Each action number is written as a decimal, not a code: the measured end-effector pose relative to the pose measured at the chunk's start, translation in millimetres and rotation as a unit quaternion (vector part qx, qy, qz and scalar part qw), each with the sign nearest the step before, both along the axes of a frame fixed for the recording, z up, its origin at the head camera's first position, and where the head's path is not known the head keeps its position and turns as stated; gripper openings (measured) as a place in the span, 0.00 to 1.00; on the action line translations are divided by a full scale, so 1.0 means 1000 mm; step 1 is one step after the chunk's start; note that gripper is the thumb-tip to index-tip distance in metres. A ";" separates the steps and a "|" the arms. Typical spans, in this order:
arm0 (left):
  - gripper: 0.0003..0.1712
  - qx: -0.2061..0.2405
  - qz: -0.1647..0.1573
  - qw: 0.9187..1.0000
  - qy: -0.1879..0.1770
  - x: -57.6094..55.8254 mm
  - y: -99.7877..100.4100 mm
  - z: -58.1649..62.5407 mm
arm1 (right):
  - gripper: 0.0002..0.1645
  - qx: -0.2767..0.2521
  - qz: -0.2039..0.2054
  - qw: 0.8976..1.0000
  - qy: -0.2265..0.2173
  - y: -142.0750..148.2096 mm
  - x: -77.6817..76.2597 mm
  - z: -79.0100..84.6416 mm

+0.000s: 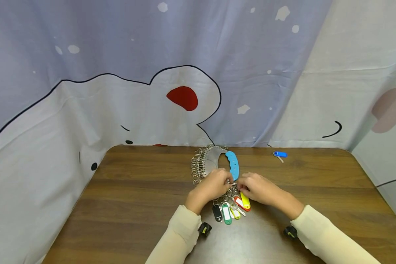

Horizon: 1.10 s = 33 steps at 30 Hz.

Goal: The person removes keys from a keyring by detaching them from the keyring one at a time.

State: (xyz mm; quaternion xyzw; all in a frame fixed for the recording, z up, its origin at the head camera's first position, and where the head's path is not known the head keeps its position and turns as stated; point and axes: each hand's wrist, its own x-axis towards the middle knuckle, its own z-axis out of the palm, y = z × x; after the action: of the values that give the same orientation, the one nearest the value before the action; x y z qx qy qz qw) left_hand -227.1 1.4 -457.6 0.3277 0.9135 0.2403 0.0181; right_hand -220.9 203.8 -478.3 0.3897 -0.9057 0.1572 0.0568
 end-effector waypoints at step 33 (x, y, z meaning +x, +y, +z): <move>0.11 0.053 -0.029 0.994 -0.094 -0.014 0.009 -0.010 | 0.05 -0.022 -0.002 0.988 0.151 -0.005 0.006 0.015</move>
State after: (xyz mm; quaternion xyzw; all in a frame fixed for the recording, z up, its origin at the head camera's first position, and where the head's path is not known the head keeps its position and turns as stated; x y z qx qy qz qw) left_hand -241.2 10.0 -468.0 0.3303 0.8839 0.3178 0.0932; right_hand -215.0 199.3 -463.0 0.4054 -0.8840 0.1160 0.2018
